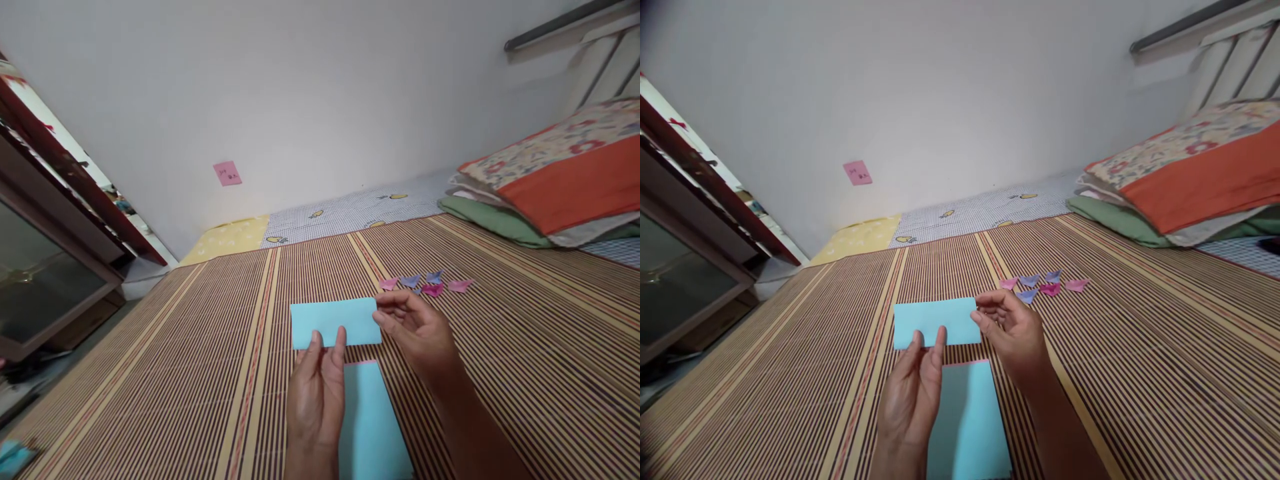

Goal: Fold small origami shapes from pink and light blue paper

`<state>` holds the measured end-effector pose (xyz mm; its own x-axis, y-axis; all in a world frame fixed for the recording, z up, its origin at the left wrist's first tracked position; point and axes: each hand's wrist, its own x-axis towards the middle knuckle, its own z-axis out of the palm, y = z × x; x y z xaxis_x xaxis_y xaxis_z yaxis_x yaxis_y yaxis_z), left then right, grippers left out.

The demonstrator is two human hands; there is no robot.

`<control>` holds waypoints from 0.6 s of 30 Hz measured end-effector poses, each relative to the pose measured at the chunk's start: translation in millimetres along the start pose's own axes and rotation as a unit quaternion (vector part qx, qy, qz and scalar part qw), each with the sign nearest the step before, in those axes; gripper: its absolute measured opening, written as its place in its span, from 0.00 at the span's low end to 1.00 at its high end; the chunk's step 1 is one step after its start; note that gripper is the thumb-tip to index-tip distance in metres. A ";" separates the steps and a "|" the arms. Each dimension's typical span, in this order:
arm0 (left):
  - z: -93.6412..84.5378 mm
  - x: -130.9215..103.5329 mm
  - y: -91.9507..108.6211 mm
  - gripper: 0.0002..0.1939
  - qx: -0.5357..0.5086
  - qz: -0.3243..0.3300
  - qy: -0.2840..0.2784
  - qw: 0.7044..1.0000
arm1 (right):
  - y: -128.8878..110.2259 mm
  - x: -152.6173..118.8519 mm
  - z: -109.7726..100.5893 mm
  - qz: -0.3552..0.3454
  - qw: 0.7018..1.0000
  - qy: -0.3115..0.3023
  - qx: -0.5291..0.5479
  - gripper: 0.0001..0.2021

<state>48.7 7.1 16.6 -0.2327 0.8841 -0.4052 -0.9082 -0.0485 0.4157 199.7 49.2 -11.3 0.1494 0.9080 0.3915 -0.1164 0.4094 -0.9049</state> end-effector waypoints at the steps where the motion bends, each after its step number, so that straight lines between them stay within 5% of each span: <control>1: 0.1 -0.3 -0.1 0.15 0.001 0.000 0.000 1.000 | -1.7 -0.4 0.1 -0.001 1.000 0.002 0.000 0.10; 13: -3.4 1.6 -1.0 0.15 0.017 0.004 -0.016 1.000 | -15.8 -3.5 1.2 -0.138 0.979 0.006 -0.148 0.02; 18: -3.4 1.3 -0.9 0.15 0.003 -0.004 -0.008 1.000 | -12.7 -4.2 0.6 -0.095 0.989 0.010 -0.112 0.03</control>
<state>48.0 6.7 12.9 -0.2209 0.8913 -0.3959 -0.9077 -0.0395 0.4177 200.0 40.2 -1.3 0.1669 0.8140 0.5564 0.1350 0.5402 -0.8307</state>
